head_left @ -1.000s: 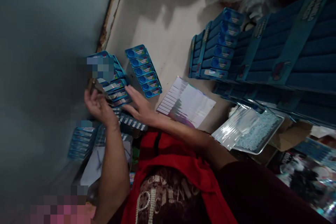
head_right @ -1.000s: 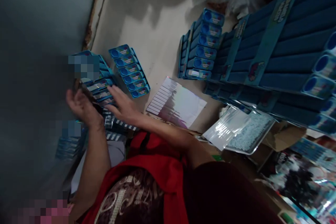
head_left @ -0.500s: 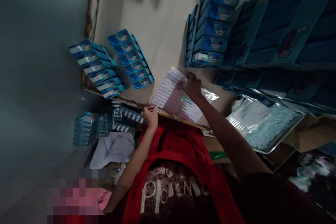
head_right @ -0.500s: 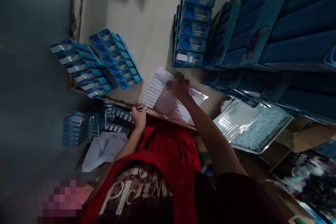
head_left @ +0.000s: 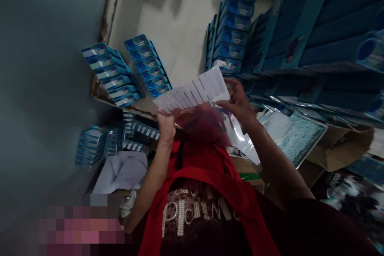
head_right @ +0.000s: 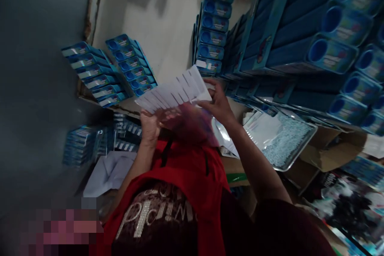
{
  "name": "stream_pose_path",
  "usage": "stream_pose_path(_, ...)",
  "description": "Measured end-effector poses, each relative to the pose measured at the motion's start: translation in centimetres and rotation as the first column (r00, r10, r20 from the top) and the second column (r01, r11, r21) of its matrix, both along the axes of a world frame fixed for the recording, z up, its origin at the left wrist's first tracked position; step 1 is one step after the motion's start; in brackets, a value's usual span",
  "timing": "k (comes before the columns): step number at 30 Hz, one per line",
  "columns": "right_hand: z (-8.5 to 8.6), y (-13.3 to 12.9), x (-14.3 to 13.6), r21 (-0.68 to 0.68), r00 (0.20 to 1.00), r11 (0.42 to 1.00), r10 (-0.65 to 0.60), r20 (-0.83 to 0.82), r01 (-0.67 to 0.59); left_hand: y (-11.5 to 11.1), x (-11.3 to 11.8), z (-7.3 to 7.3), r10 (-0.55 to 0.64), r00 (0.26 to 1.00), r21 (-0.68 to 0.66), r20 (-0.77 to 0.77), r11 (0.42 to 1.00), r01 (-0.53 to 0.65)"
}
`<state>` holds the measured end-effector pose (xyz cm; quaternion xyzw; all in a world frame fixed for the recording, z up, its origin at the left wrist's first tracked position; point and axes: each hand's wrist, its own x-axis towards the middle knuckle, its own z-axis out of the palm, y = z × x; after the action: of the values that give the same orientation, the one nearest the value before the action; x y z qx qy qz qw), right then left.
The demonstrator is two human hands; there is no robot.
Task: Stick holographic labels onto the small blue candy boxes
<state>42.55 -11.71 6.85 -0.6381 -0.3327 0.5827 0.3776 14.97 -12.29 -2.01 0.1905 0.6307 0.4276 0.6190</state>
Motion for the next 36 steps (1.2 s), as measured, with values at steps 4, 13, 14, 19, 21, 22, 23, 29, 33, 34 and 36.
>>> stream_pose_path(4,-0.8,-0.9,0.6,0.103,0.985,0.991,0.072,0.154,-0.089,1.8,-2.1,2.2,0.015,0.966,0.060,-0.258,0.998,0.001)
stream_pose_path(13,-4.0,-4.1,0.1,0.035,0.956,0.993,0.101,0.277,-0.115,2.9,-4.8,2.7,-0.206,0.846,0.190,-0.491,0.923,0.335)
stream_pose_path(14,-4.1,-4.3,0.1,0.028,0.943,0.989,0.127,0.306,-0.142,2.9,-5.0,2.7,-0.258,0.827,0.162,-0.499,0.910,0.381)
stream_pose_path(19,-4.4,-4.9,0.2,0.016,0.896,0.950,0.290,0.335,-0.313,3.6,-5.4,2.6,-0.547,0.791,-0.045,-0.272,0.829,0.558)
stream_pose_path(21,-4.8,-5.5,0.4,0.006,0.944,0.971,0.230,0.236,-0.238,3.6,-5.3,2.6,-0.559,0.813,-0.092,-0.164,0.829,0.551)
stream_pose_path(22,-5.1,-5.8,0.4,-0.010,0.970,0.985,0.172,0.174,-0.173,3.5,-5.3,2.5,-0.552,0.820,-0.103,-0.150,0.834,0.542)
stream_pose_path(23,-5.4,-6.3,0.5,-0.035,0.988,0.994,0.110,0.110,-0.107,3.3,-5.2,2.4,-0.539,0.827,-0.107,-0.159,0.842,0.528)
stream_pose_path(29,-7.1,-8.4,-0.2,-0.147,0.984,0.976,-0.172,-0.050,0.163,2.3,-4.6,1.3,-0.443,0.890,-0.162,-0.107,0.891,0.424)
stream_pose_path(33,-7.6,-8.5,-0.5,-0.137,0.977,0.967,-0.210,0.036,0.213,2.4,-4.0,1.6,-0.480,0.874,-0.120,-0.077,0.874,0.470)
stream_pose_path(34,-7.6,-8.5,-0.3,-0.140,0.981,0.971,-0.185,0.064,0.192,2.4,-3.8,1.9,-0.517,0.853,-0.110,-0.074,0.854,0.508)
stream_pose_path(36,-7.5,-8.4,0.0,-0.138,0.986,0.980,-0.126,0.107,0.140,2.4,-3.5,2.5,-0.569,0.814,-0.095,-0.116,0.822,0.561)
